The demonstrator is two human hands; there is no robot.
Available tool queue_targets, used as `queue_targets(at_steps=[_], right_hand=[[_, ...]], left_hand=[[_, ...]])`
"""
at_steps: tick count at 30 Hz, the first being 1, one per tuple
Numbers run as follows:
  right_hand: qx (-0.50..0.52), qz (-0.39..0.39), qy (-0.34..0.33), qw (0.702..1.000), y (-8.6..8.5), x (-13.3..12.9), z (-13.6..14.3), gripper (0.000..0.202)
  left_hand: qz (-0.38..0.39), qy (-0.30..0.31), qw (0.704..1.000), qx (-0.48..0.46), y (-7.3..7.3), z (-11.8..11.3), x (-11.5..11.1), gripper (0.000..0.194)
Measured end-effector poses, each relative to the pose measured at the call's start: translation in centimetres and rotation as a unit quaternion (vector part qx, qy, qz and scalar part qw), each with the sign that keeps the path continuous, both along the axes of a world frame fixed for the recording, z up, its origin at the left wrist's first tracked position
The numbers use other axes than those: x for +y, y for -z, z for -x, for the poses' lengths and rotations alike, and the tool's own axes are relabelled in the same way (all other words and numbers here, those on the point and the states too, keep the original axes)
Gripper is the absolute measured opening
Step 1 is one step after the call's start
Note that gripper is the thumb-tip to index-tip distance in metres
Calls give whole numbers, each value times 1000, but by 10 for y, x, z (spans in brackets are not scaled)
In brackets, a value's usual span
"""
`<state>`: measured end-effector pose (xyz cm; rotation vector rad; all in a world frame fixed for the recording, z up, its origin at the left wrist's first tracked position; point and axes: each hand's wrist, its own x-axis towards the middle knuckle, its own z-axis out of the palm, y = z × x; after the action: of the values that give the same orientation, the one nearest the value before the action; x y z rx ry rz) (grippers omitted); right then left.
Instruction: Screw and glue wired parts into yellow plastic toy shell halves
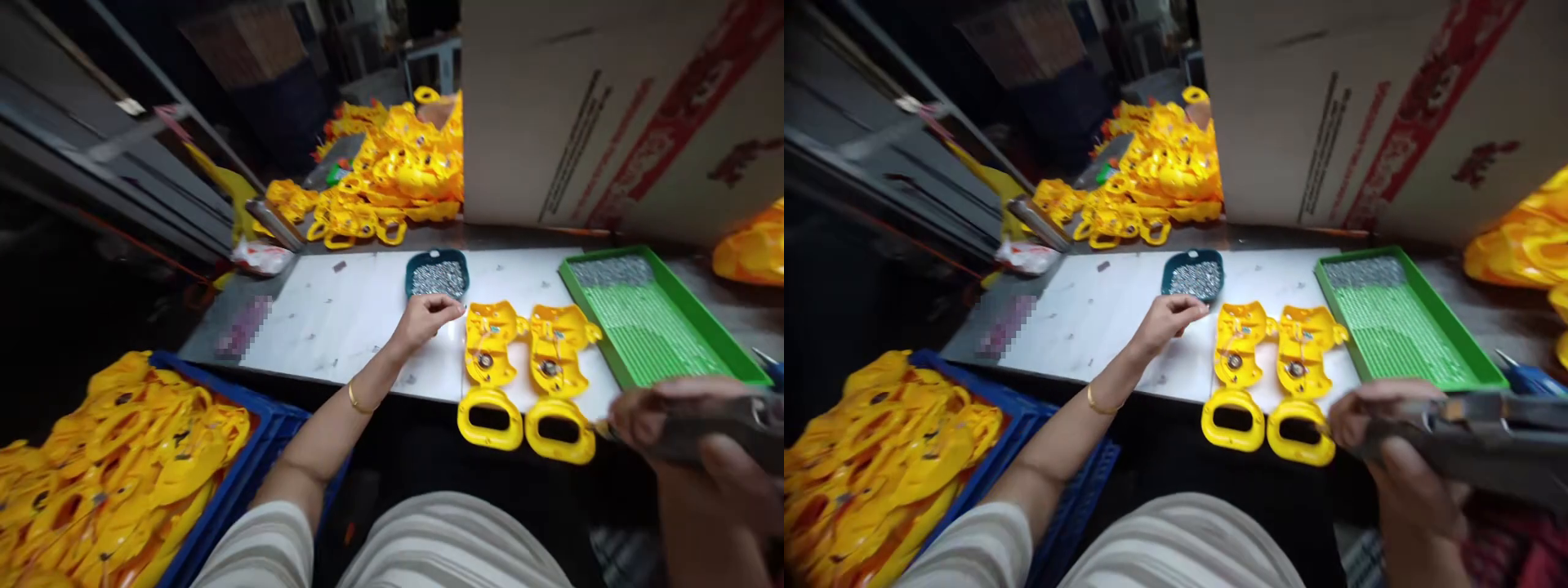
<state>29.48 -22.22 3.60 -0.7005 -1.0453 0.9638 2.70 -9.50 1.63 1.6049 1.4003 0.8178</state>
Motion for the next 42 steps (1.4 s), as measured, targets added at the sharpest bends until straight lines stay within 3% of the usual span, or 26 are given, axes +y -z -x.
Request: queue_targets(at_steps=[3, 7, 13, 26, 32, 38, 42], right_hand=[[5, -84, -5, 996, -16, 15, 26, 23], [28, -155, -20, 987, -29, 28, 52, 21], [17, -191, -51, 980, -24, 31, 59, 23], [25, -186, -35, 982, -16, 35, 56, 17], [12, -170, -19, 985, -16, 32, 50, 18], [22, -156, -50, 986, -19, 28, 54, 17], [37, -164, -58, 984, -19, 27, 58, 18]], left_hand=[[76, 10, 983, -165, 5, -19, -49, 23], [116, 27, 974, -194, 10, -40, -83, 18], [160, 40, 963, -214, 14, -45, -88, 19], [186, 72, 967, -160, 17, -51, -94, 23], [90, 89, 988, -92, 29, -44, -100, 47], [-23, 171, 984, -50, 30, -45, -103, 20], [-68, 188, 978, -56, 32, -46, -105, 16]])
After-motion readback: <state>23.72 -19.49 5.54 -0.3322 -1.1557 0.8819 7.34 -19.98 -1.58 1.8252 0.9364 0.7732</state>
